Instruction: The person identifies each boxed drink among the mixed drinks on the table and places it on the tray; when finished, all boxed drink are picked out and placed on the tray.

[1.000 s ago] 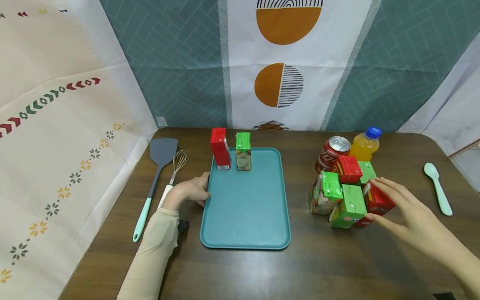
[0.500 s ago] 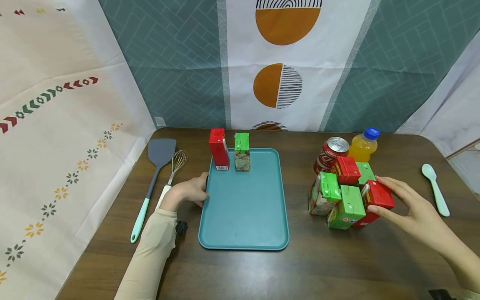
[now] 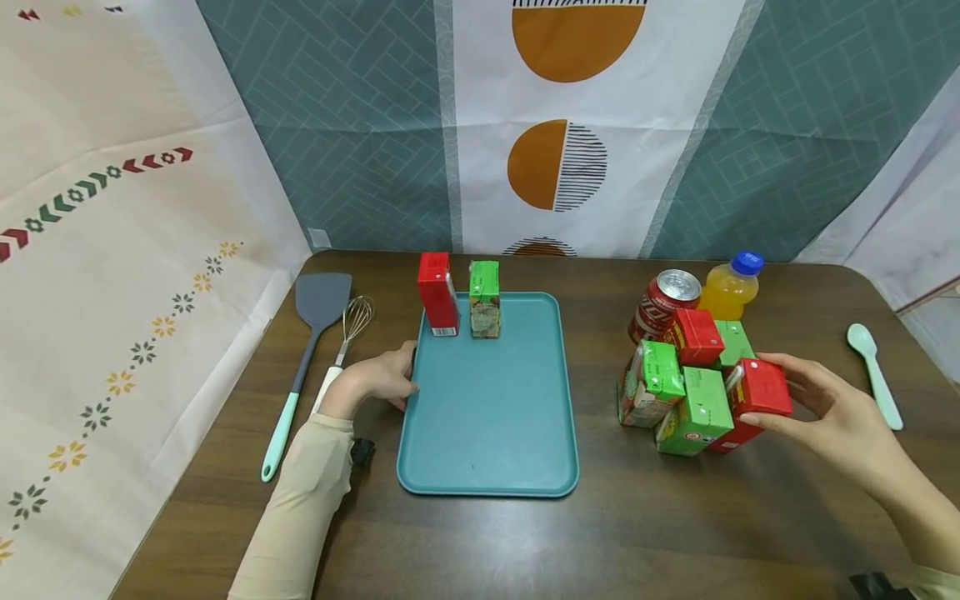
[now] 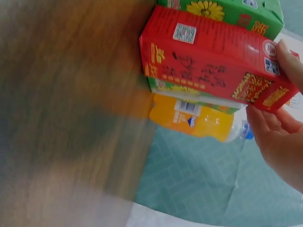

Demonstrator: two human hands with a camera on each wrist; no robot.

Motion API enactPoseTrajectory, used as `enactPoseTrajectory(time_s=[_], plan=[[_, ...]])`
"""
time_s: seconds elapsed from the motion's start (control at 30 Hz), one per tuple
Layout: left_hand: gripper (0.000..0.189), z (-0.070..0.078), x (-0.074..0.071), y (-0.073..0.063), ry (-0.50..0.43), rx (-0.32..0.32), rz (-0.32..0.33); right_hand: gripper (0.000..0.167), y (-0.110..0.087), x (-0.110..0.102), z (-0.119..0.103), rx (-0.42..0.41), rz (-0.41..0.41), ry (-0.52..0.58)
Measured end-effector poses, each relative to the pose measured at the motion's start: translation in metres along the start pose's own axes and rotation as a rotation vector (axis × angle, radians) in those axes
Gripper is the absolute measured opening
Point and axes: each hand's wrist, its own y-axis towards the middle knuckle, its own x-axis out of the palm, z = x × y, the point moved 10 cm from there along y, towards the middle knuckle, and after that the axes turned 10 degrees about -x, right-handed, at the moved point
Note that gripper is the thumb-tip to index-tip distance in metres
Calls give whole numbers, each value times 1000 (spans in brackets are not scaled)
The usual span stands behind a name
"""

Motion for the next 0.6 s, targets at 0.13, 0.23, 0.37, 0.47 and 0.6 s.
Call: enactPoseTrajectory(time_s=[0.13,0.23,0.37,0.47,0.6], plan=[[74,1,0,1,4,-6,-3,76,-4,-1,-7,-19,-8,58],[74,1,0,1,5,-11,-8,79,-3,-9,-21,-80,-3,50],[75,0,-1,0,5,-12,-4,81,1,-26,-34,-111,37,58],[75,0,-2,-1,4,-8,3,85,8,-40,-42,-145,84,100],[74,1,0,-1,-3,-2,1,84,16,-57,-49,-209,130,122]])
